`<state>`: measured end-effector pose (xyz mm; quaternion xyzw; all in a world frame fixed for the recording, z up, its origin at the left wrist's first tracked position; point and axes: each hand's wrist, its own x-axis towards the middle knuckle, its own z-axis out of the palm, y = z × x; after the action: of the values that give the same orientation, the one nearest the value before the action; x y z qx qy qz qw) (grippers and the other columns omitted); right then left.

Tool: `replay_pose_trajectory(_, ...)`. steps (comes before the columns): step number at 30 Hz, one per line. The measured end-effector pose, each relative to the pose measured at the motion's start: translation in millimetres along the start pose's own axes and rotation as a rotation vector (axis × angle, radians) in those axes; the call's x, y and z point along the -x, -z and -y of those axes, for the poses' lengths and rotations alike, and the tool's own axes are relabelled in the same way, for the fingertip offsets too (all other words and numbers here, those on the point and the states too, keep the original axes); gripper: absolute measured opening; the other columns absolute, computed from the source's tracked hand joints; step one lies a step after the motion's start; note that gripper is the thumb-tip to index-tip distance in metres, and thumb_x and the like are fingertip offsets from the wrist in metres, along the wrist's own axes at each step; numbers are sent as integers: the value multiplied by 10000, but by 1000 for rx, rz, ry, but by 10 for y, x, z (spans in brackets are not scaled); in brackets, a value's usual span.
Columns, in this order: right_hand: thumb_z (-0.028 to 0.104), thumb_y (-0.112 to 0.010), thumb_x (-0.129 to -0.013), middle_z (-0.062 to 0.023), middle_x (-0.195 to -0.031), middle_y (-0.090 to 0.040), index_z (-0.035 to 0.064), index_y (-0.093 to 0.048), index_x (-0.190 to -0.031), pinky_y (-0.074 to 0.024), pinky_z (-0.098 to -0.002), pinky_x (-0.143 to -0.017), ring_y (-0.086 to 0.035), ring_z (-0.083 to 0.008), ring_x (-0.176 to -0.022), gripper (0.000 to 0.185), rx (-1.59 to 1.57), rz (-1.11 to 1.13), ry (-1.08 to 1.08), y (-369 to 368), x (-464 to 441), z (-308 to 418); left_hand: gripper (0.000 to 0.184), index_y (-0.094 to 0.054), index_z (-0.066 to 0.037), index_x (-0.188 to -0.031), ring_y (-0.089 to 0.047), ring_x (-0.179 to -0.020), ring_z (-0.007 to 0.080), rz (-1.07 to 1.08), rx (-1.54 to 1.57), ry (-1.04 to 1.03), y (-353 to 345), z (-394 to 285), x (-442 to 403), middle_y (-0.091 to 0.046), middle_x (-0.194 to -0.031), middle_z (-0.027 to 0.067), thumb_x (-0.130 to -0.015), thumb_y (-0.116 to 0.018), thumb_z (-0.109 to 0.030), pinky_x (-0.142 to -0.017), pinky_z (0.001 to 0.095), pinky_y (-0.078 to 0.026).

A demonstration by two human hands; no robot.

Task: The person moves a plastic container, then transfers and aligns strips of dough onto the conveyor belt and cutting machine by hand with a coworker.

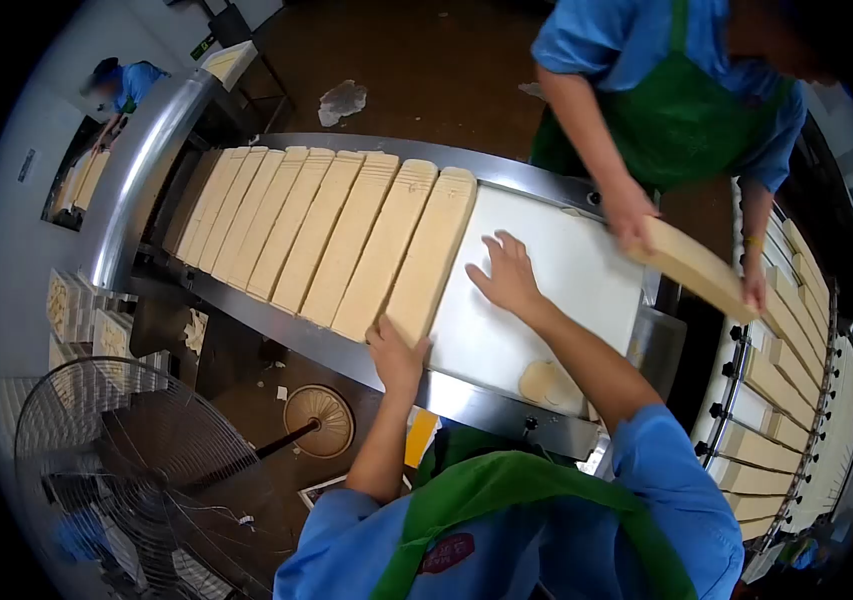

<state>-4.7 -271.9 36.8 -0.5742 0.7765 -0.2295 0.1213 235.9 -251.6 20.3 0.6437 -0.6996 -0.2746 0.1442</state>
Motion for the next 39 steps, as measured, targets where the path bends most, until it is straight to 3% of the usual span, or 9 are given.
replay_pose_trajectory(6,508,-551,-842,-206,-1499,-195,55,-386,-1363,-400,-462,-977,-403,-396,-1237,710,141,135,-104,-398,-857,291,873,-310,7,-1344,-431,-1134,432,38,57,-36,20,19,-159,-387,-1270,258,-670,-814,-224,-961,459,-398)
replay_pose_trajectory(14,521,-585,-815,-194,-1390,-312,8,-399,-1266,-458,-426,-930,-494,-364,-1155,708,140,235,-422,-313,-970,615,872,-322,4,-1336,-465,-1080,422,153,-31,0,77,-55,-218,-393,-1203,247,-662,-822,-233,-910,450,-433)
replay_pose_trajectory(21,549,-637,-731,-270,-1436,-265,-9,-397,-1291,-418,-494,-955,-481,-444,-1141,826,122,-61,-787,215,-13,-192,879,-339,-12,-1360,-453,-1077,424,295,-58,-286,-108,-337,-15,-376,-1221,257,-650,-816,-214,-925,453,-418)
replay_pose_trajectory(27,650,-598,-738,-205,-1403,-359,-27,-494,-1225,-347,-539,-988,-467,-373,-1196,841,717,-376,-888,724,594,-650,859,-326,-25,-1380,-452,-1028,443,210,-28,-519,-450,-835,327,-386,-1238,277,-683,-783,-231,-887,494,-412)
replay_pose_trajectory(29,690,-583,-733,-191,-1279,-494,-23,-570,-1127,-389,-490,-955,-498,-341,-1153,815,336,-22,-907,893,579,-732,862,-341,-37,-1374,-457,-1002,443,208,-36,-495,-513,-898,344,-402,-1226,272,-668,-790,-243,-868,498,-414)
replay_pose_trajectory(33,711,-498,-786,-186,-1005,-648,-8,-667,-927,-493,-416,-805,-619,-335,-944,752,203,-57,-797,924,489,-1088,857,-384,-9,-1355,-489,-1039,409,272,-32,-514,-505,-826,73,-460,-1193,268,-668,-811,-292,-878,481,-433)
replay_pose_trajectory(35,706,-462,-814,-195,-971,-670,-15,-678,-897,-507,-431,-771,-638,-341,-934,757,60,-21,-827,1211,213,-1016,875,-333,21,-1396,-514,-1084,367,457,214,-428,-807,-330,-516,-502,-1175,264,-738,-778,-346,-909,442,-445)
replay_pose_trajectory(37,694,-446,-829,-251,-1106,-627,-43,-651,-1031,-483,-427,-864,-603,-348,-1060,791,-219,-1,-819,1290,-98,-1190,896,-274,40,-1426,-532,-1106,325,572,510,33,-458,-606,-789,-544,-1144,251,-789,-735,-391,-939,400,-444)
replay_pose_trajectory(39,678,-453,-835,-260,-1159,-598,-39,-619,-1107,-456,-420,-913,-573,-354,-1109,785,-313,-5,-747,1094,-292,-1380,834,-304,49,-1410,-520,-1130,306,514,523,9,-419,-695,-862,-519,-1203,249,-813,-714,-364,-921,381,-453)
